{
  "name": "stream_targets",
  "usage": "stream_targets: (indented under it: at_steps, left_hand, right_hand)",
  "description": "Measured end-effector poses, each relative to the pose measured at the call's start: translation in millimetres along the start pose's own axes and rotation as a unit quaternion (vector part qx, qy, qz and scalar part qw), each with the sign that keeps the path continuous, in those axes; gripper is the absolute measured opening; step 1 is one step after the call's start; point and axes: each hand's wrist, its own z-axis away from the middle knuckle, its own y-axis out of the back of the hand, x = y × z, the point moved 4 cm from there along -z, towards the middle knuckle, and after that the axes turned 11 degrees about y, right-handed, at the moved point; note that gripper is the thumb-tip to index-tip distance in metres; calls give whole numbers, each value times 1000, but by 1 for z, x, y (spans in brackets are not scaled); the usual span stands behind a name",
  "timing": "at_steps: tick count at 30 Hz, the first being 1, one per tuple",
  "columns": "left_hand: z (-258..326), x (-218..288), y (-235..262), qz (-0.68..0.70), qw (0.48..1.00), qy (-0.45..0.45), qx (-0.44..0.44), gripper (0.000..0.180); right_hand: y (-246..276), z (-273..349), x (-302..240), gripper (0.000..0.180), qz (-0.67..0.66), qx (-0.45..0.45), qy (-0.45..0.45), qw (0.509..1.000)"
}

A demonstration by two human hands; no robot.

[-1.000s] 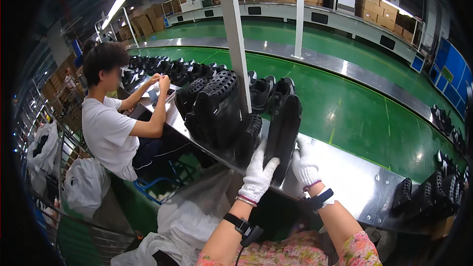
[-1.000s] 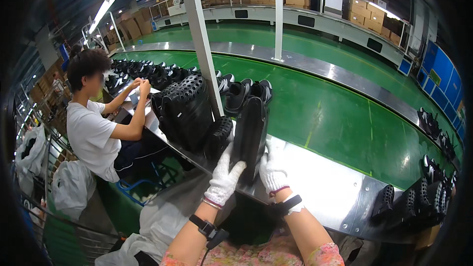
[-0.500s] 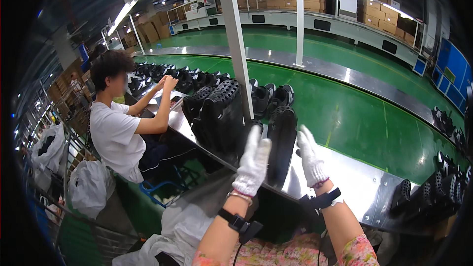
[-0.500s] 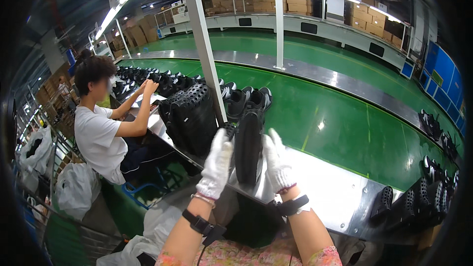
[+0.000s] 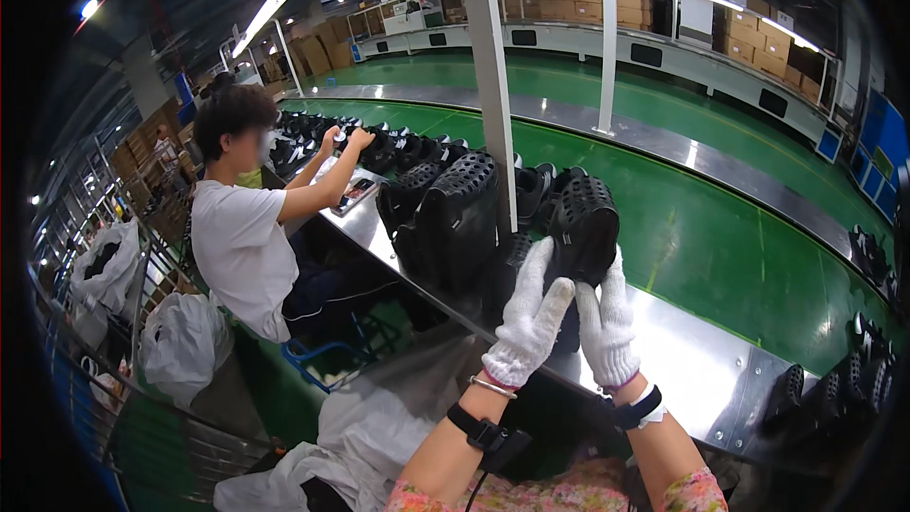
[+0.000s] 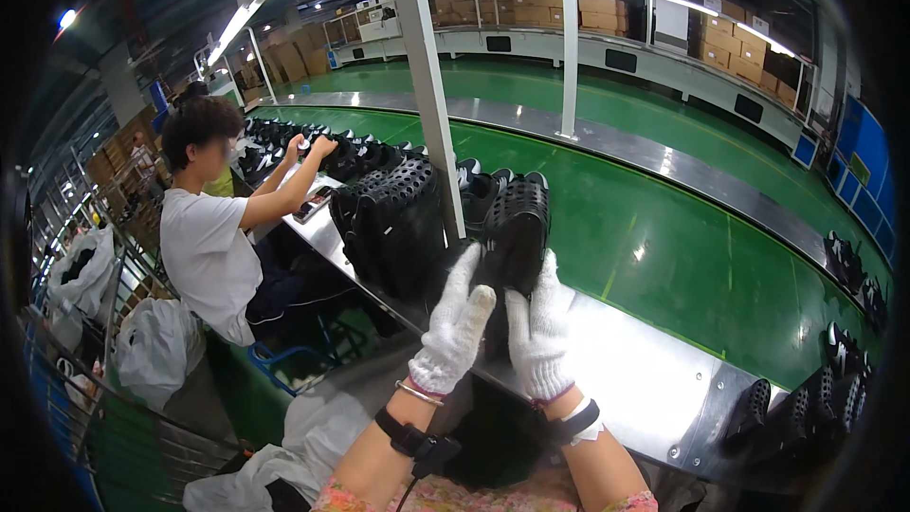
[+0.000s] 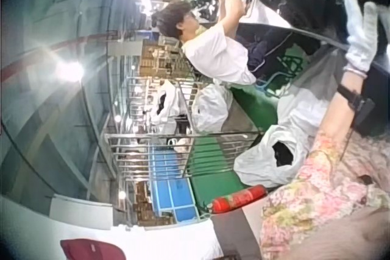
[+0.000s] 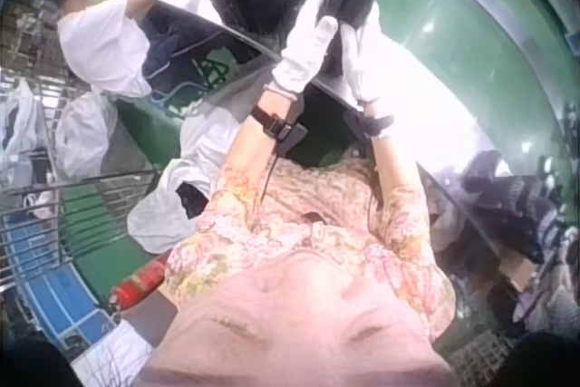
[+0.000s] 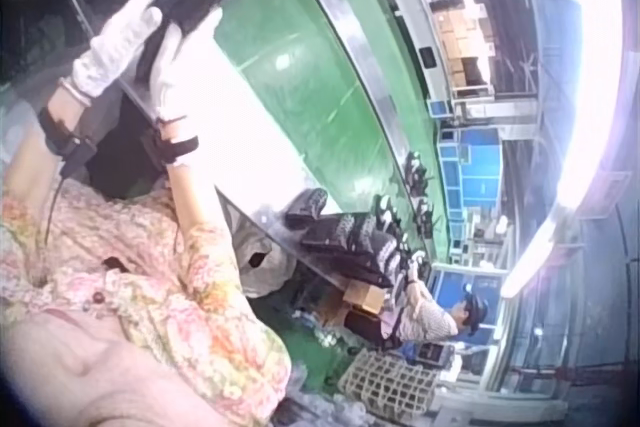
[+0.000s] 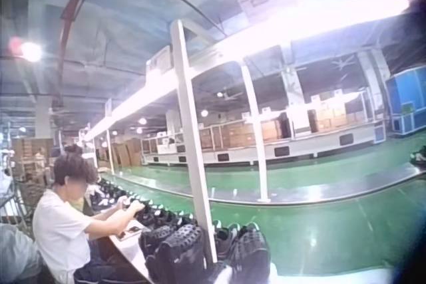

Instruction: Assembling and inspecting shoe components on a factory production line.

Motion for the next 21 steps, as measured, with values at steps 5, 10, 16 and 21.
stream_targets:
  at_steps: [5, 10, 16, 21]
  left_hand:
    - [-6, 28, 20, 149, 988, 37, 11, 54]
    - [-8, 5, 48, 110, 990, 60, 63, 50]
    - [-9, -34, 56, 84, 990, 82, 81, 54]
    - [-1, -77, 63, -59, 979, 131, 146, 59]
  right_hand:
    - [-22, -13, -17, 66, 88, 42, 143, 985]
    - [-43, -13, -21, 64, 272, -40, 173, 946]
    - [-50, -14, -23, 58, 370, -92, 182, 906]
    - [-53, -13, -27, 46, 421, -148, 198, 873]
